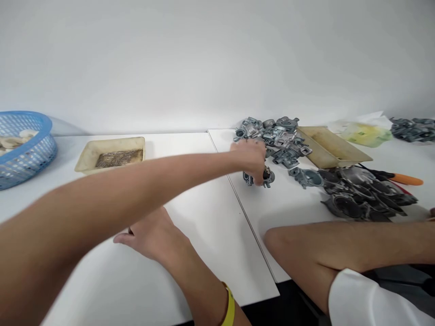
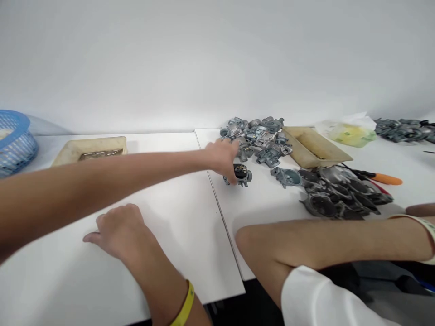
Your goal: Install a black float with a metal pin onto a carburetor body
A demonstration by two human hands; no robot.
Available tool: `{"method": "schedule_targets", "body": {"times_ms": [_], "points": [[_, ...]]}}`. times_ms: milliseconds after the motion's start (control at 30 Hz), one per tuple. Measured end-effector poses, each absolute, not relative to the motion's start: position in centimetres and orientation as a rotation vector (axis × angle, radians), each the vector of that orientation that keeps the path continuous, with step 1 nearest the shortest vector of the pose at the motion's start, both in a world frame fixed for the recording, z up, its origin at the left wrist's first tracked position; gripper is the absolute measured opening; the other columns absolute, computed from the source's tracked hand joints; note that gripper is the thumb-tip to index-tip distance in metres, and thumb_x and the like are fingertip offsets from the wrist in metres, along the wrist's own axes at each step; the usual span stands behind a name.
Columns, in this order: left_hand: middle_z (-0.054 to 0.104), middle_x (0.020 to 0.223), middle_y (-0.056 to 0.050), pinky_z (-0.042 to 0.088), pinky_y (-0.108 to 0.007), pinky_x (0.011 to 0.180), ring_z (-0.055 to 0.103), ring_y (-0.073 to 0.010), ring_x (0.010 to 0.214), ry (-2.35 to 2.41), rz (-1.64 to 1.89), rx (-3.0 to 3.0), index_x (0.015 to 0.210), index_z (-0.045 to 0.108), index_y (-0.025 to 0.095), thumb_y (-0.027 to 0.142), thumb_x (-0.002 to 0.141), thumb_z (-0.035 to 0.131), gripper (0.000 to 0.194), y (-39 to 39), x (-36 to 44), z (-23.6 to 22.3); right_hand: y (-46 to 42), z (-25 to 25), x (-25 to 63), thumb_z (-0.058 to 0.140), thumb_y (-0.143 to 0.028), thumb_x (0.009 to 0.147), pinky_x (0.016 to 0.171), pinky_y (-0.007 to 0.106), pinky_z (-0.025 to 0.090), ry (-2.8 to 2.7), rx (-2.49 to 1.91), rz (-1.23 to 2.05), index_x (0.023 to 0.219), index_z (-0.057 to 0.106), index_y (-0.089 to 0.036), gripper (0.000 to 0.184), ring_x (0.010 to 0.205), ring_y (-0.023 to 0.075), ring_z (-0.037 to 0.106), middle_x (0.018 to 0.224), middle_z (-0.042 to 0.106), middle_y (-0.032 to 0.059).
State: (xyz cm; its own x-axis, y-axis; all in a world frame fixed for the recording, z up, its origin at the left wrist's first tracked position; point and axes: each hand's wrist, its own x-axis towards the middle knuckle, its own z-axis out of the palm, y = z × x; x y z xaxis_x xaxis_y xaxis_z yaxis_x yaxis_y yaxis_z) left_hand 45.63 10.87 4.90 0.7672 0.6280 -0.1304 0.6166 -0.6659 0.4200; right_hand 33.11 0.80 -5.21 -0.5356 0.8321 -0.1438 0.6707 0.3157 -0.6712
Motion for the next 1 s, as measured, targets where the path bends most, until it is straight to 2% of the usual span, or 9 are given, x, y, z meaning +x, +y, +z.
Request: {"method": "schedule_targets", "body": {"times_ms": [67, 200, 267, 367, 500, 600, 767, 833, 1000], "points": [[0.05, 0.143, -0.018, 0.037, -0.049, 0.115, 0.04, -0.0403, 0.138, 0.891, 0.276, 2.553, 0.139, 0.05, 0.008, 0.04, 0.065, 0.091, 0.09, 11.5, 42.5, 6.6, 1.0, -5.5, 32.9, 0.066, -0.044, 0.096, 0.064, 0.029, 0.033, -2.491, -1.358, 0.941, 0.06, 0.044, -0.017, 0.05, 0.069, 0.0159, 0.054, 0.065, 0.057, 0.0006], [0.062, 0.121, -0.004, 0.046, -0.035, 0.104, 0.058, -0.02, 0.116, 0.949, 1.098, 2.459, 0.111, 0.062, 0.018, 0.03, 0.092, 0.061, 0.023, 10.3, 30.3, 6.5, 1.1, -5.7, 32.8, 0.058, -0.048, 0.1, 0.06, 0.027, 0.027, -2.568, -1.355, 0.819, 0.058, 0.034, -0.016, 0.058, 0.06, 0.0113, 0.043, 0.06, 0.05, -0.0021], [0.063, 0.114, -0.001, 0.049, -0.034, 0.098, 0.059, -0.0169, 0.105, 1.187, 1.435, 2.35, 0.104, 0.06, 0.023, 0.027, 0.095, 0.054, 0.012, 8.1, 22.8, 3.3, 1.0, -5.6, 32.8, 0.058, -0.047, 0.1, 0.061, 0.027, 0.028, -2.569, -1.369, 0.785, 0.058, 0.035, -0.016, 0.057, 0.058, 0.0109, 0.041, 0.058, 0.047, -0.0032], [0.063, 0.111, 0.006, 0.052, -0.042, 0.089, 0.061, -0.0202, 0.091, 1.566, 1.289, 1.936, 0.101, 0.057, 0.032, 0.037, 0.089, 0.063, 0.014, 4.2, 13.3, -3.9, 1.0, -5.5, 32.8, 0.062, -0.044, 0.099, 0.065, 0.027, 0.033, -2.551, -1.384, 0.75, 0.058, 0.04, -0.017, 0.053, 0.061, 0.0112, 0.044, 0.058, 0.049, -0.0037], [0.06, 0.117, 0.002, 0.049, -0.047, 0.091, 0.06, -0.0267, 0.102, 1.606, 1.263, 1.758, 0.096, 0.056, 0.032, 0.042, 0.088, 0.064, 0.015, 0.8, 7.4, -9.6, 1.4, -5.4, 33.0, 0.063, -0.035, 0.099, 0.075, 0.026, 0.038, -2.483, -1.394, 0.743, 0.067, 0.054, -0.017, 0.038, 0.077, 0.0128, 0.056, 0.072, 0.061, -0.0015], [0.06, 0.121, -0.006, 0.05, -0.043, 0.087, 0.06, -0.0226, 0.093, 1.608, 1.188, 1.813, 0.097, 0.055, 0.024, 0.035, 0.089, 0.06, 0.015, 0.9, 7.3, -9.4, 1.9, -5.1, 33.2, 0.058, -0.038, 0.101, 0.07, 0.024, 0.04, -2.348, -1.464, 0.763, 0.067, 0.05, -0.018, 0.04, 0.072, 0.0111, 0.055, 0.075, 0.059, -0.0023], [0.057, 0.117, -0.007, 0.048, -0.036, 0.084, 0.056, -0.0151, 0.085, 1.371, 1.217, 1.562, 0.097, 0.051, 0.021, 0.028, 0.088, 0.056, 0.013, 4.0, 9.9, -8.0, 2.9, -4.5, 32.6, 0.047, -0.043, 0.103, 0.058, 0.026, 0.036, -2.176, -1.563, 0.808, 0.065, 0.035, -0.02, 0.046, 0.06, 0.0114, 0.044, 0.067, 0.046, -0.003], [0.057, 0.119, -0.006, 0.048, -0.034, 0.084, 0.056, -0.0142, 0.086, 1.31, 1.205, 1.415, 0.099, 0.049, 0.021, 0.026, 0.087, 0.057, 0.016, 5.1, 11.1, -8.0, 3.4, -4.3, 31.9, 0.044, -0.046, 0.103, 0.058, 0.026, 0.037, -2.155, -1.56, 0.836, 0.067, 0.038, -0.02, 0.045, 0.062, 0.0121, 0.044, 0.07, 0.048, -0.0026], [0.06, 0.097, -0.003, 0.051, -0.03, 0.08, 0.059, -0.0143, 0.083, 1.266, 1.153, 1.261, 0.107, 0.052, 0.02, 0.027, 0.092, 0.052, 0.017, 6.4, 13.2, -7.8, 4.7, -5.0, 30.1, 0.035, -0.049, 0.106, 0.066, 0.029, 0.044, -2.196, -1.479, 0.905, 0.093, 0.057, -0.024, 0.035, 0.072, 0.0146, 0.053, 0.093, 0.06, 0.0]]}}
